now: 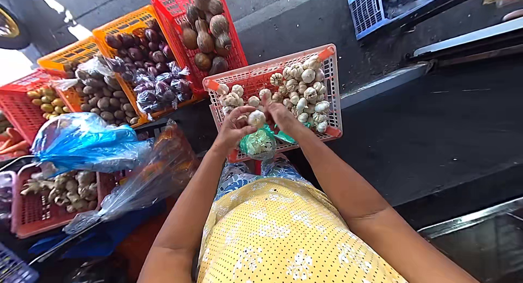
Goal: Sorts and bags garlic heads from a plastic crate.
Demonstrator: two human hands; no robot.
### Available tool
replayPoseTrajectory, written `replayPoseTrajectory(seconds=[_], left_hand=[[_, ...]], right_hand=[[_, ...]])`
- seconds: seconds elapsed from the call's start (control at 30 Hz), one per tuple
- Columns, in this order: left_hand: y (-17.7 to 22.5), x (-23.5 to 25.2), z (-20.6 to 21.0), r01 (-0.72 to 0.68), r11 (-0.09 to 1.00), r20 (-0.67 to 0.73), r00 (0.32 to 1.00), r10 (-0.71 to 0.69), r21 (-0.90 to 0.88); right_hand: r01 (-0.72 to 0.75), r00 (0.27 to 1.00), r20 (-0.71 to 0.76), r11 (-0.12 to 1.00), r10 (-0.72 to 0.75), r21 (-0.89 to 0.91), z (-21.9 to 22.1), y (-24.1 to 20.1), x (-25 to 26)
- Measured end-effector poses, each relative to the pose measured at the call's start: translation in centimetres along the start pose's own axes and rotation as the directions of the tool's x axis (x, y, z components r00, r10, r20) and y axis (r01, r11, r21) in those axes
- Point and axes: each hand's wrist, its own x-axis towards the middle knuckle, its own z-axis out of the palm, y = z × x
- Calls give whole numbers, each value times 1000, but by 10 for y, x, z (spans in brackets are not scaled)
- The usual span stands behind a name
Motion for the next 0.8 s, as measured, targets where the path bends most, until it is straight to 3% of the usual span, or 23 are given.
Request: replayPoseTrajectory(seconds=[0.07, 0.3, 0.57, 0.7, 0.8], left_hand=[[2, -11, 9, -29, 999, -21, 999, 28, -35], [22, -45, 34, -103, 994, -58, 993, 102, -25], [46, -56, 38, -119, 991, -46, 992, 116, -62], [43, -53, 37, -101, 993, -16, 995, 100, -68], [43, -50, 33, -80, 970, 29, 996, 89, -227]], right_hand=[[39, 999, 28, 991, -36, -128, 18, -6, -7], [284, 907, -279, 948, -315, -147, 39, -19, -35], [363, 860, -323, 919, -394, -156, 46, -41, -62], [304, 865, -371, 941, -339, -151, 40, -49, -52], [317, 872, -352, 940, -340, -124, 38, -51, -52]])
